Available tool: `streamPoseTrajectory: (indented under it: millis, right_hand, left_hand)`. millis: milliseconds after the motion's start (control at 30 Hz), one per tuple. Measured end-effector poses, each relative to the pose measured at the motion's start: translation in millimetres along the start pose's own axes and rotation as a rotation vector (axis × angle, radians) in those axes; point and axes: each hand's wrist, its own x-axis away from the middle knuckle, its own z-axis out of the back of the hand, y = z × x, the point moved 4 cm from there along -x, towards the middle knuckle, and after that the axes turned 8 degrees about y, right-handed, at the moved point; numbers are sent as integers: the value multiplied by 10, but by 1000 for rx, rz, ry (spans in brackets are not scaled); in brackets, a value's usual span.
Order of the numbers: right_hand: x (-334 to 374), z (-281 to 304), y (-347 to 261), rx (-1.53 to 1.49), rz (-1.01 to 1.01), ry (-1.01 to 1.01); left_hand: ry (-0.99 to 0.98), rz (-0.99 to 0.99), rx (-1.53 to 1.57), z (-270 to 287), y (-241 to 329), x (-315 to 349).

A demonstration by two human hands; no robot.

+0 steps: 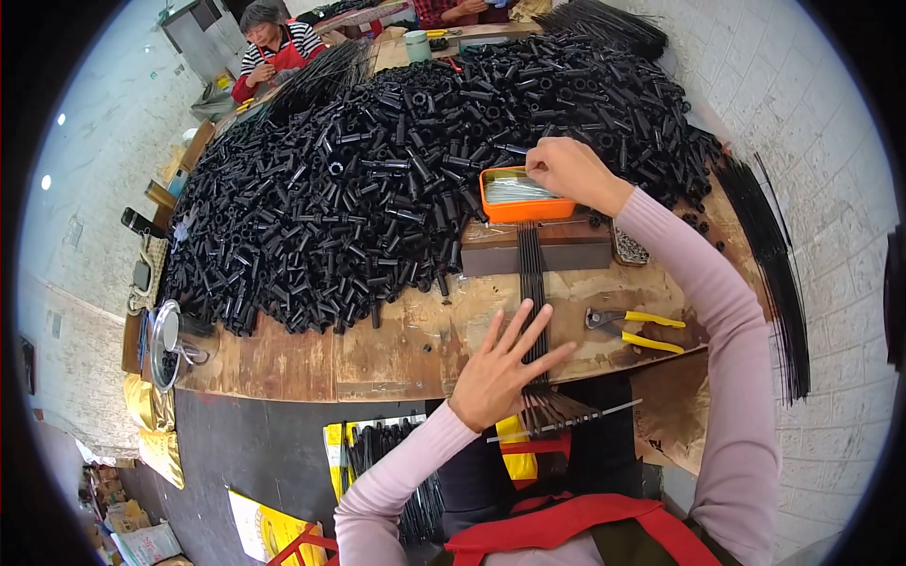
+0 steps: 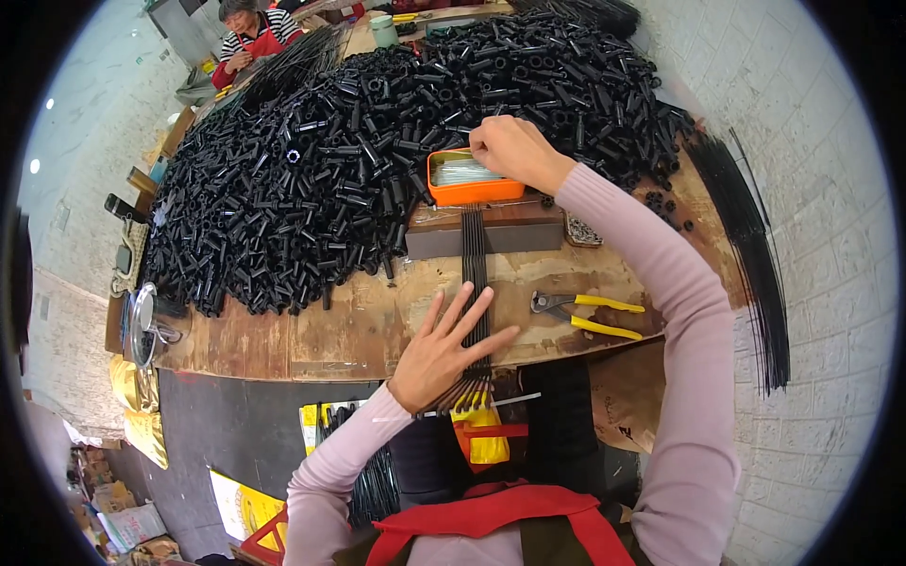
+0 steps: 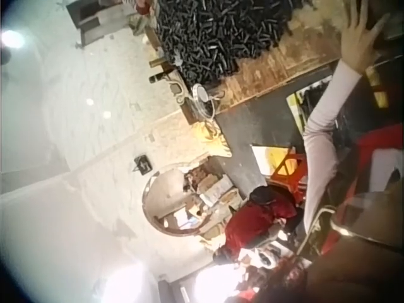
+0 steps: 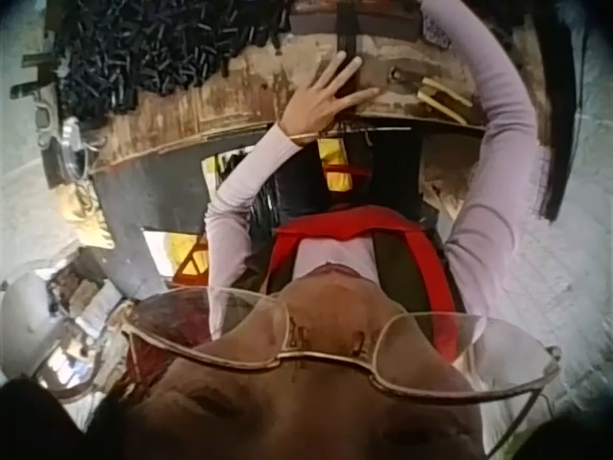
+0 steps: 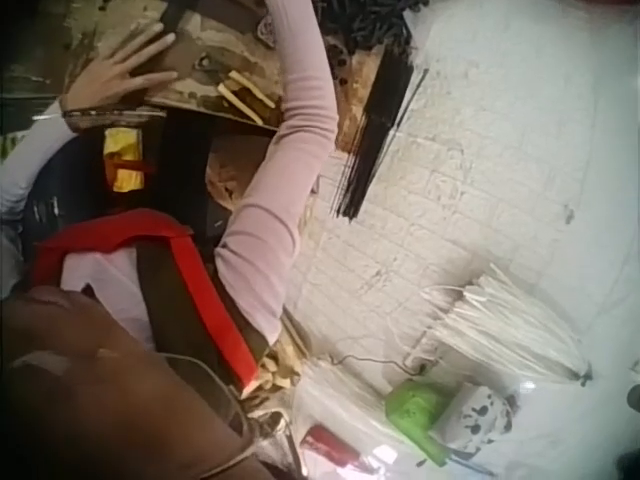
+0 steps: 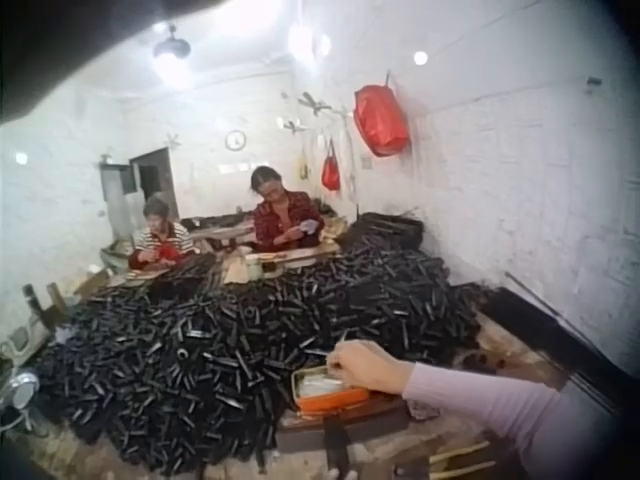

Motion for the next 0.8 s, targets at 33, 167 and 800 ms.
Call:
streamPoseTrajectory:
  millis: [33,167,800]
  right_hand:
    - [69,77,-113,-22,81,108]
    - [598,123,-306,-31,147,85]
    - [1031,12,-319,20,103,-24]
  left_hand:
    - [-8,7,-2,-28,-10,22]
    - [-12,45,154,41,-29,-30]
    - [-45,82,87,53,-6,-8]
